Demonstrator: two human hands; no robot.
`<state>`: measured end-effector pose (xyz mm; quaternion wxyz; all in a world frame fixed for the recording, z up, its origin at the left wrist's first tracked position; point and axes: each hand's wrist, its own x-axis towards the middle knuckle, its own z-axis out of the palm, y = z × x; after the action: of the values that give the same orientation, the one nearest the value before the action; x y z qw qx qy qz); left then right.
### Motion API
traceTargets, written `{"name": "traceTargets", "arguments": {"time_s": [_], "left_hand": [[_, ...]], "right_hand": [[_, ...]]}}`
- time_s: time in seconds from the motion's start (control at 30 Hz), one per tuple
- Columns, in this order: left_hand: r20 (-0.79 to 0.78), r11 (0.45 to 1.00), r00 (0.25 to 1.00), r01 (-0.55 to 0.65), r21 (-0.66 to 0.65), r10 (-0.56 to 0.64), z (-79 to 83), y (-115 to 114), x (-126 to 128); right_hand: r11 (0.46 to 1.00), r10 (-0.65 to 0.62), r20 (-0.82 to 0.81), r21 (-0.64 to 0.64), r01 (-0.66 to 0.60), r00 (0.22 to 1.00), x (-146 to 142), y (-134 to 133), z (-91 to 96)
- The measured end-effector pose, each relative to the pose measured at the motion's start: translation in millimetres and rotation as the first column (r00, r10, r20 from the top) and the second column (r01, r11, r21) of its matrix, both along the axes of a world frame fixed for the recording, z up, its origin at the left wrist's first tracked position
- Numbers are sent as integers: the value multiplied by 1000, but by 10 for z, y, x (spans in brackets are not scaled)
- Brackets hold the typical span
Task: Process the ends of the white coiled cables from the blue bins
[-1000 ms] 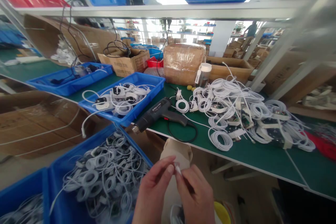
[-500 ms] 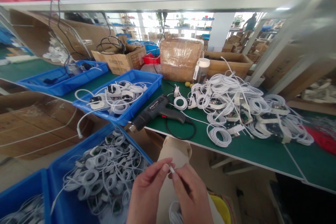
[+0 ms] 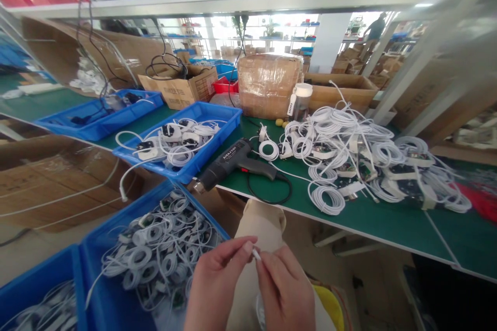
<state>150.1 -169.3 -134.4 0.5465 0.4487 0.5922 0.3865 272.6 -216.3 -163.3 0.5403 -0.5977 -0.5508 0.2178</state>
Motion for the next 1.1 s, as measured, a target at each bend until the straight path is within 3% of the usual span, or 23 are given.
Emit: {"name": "traceTargets", "arguments": {"time_s": [0.3,0.53,0.7,0.93,1.1], "left_hand": [[184,998,981,-63,-16,64,-56,-29,73],[80,998,997,-27,60,22,-63,-8,60],[132,1000,991,-27,-1,27,-80,3,41],[119,997,990,-65,-33,69,-43,15,64],[186,996,979,-75,-55,84,-42,5,78]], "right_hand": [[997,40,-163,-58,-50,986,67,55,66],[969,83,-379,-186,-164,922,145,86,-29],[982,137,-290,-89,-169,947,149,81,-20],[996,94,-121,14,-93,988,78,49,8],[998,41,-165,-30,-47,985,61,44,14]]}}
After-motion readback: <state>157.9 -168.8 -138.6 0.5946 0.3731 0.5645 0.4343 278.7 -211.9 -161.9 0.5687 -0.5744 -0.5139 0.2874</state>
